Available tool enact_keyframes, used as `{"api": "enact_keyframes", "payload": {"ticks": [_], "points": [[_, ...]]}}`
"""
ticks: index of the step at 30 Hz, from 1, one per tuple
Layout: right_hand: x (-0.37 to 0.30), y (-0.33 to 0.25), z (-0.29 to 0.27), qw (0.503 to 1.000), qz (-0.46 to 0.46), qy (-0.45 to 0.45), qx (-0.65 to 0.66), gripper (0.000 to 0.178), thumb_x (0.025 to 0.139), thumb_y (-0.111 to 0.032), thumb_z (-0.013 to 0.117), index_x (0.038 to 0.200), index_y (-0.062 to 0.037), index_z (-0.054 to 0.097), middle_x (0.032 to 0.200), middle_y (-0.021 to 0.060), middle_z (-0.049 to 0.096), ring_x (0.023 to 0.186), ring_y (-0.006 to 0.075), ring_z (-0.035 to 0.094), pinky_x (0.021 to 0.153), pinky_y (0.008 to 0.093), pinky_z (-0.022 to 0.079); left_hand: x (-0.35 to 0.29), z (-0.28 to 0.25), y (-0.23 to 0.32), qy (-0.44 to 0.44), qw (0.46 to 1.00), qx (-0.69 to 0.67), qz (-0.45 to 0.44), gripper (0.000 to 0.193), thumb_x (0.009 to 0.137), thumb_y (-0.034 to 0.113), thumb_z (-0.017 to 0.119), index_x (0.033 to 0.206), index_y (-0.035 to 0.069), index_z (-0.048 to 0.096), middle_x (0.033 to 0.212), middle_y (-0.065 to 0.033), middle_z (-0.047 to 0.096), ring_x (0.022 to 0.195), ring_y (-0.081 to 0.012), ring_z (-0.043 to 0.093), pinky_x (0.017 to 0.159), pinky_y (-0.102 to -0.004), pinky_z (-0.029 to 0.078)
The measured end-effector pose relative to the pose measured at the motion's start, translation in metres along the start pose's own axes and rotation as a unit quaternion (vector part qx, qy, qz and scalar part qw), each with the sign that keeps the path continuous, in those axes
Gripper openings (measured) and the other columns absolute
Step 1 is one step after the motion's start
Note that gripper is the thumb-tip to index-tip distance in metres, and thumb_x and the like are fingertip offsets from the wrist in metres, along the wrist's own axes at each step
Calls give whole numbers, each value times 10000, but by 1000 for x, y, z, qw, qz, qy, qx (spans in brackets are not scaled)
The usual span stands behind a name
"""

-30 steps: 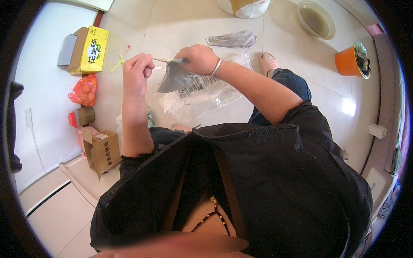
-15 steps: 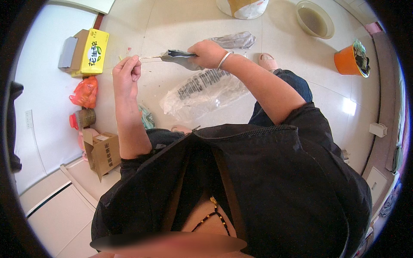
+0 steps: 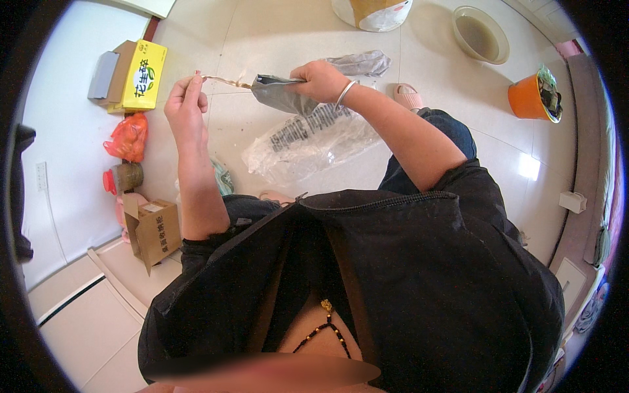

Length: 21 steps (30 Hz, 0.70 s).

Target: The person sits on the floor and sorts through various plastic bags and packages. They open a black plastic bag, remove items, and place them into a bucket. They also open a small grey package, remove a metal tool, and place the empty package into the bucket.

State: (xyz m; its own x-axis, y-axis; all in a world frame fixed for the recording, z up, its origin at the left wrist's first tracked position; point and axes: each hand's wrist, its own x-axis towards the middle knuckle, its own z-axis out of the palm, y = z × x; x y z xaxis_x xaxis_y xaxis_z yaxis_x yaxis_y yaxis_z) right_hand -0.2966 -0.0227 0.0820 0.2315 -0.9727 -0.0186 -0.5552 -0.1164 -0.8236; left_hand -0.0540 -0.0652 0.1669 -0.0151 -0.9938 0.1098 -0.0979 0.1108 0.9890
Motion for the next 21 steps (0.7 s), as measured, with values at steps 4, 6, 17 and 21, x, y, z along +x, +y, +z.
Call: {"api": "enact_keyframes", "payload": {"ticks": [4, 6, 17, 21], "points": [[2, -1, 4, 995, -22, 27, 90, 193, 817, -226, 618, 892, -52, 655, 835, 113, 654, 691, 226, 588, 676, 324, 476, 1, 2, 1, -30, 971, -233, -51, 65, 863, 103, 582, 849, 40, 587, 758, -38, 582, 612, -104, 519, 558, -236, 418], [2, -5, 6, 966, -70, 60, 243, 185, 826, -202, 599, 916, -49, 652, 939, 94, 665, 749, 206, 598, 701, 299, 483, 1, 4, -4, -42, 919, -378, -104, 50, 861, 93, 575, 868, 44, 569, 794, -56, 578, 637, -129, 538, 598, -267, 452], [-1, -22, -7, 732, 107, 36, 672, 205, 867, -79, 428, 957, 41, 567, 1033, 159, 619, 919, 254, 613, 860, 357, 494, -38, 60, -37, -244, 961, 126, -27, 453, 797, 230, 676, 1148, -7, 517, 795, -27, 580, 668, -122, 532, 645, -275, 468], [-1, -19, 10, 695, 156, 56, 700, 207, 864, -103, 441, 947, 37, 568, 938, 135, 611, 873, 241, 594, 856, 366, 472, -55, 83, -48, -198, 891, 369, 176, 400, 782, 243, 677, 1091, 14, 565, 677, -78, 610, 604, -145, 577, 578, -332, 486]]}}
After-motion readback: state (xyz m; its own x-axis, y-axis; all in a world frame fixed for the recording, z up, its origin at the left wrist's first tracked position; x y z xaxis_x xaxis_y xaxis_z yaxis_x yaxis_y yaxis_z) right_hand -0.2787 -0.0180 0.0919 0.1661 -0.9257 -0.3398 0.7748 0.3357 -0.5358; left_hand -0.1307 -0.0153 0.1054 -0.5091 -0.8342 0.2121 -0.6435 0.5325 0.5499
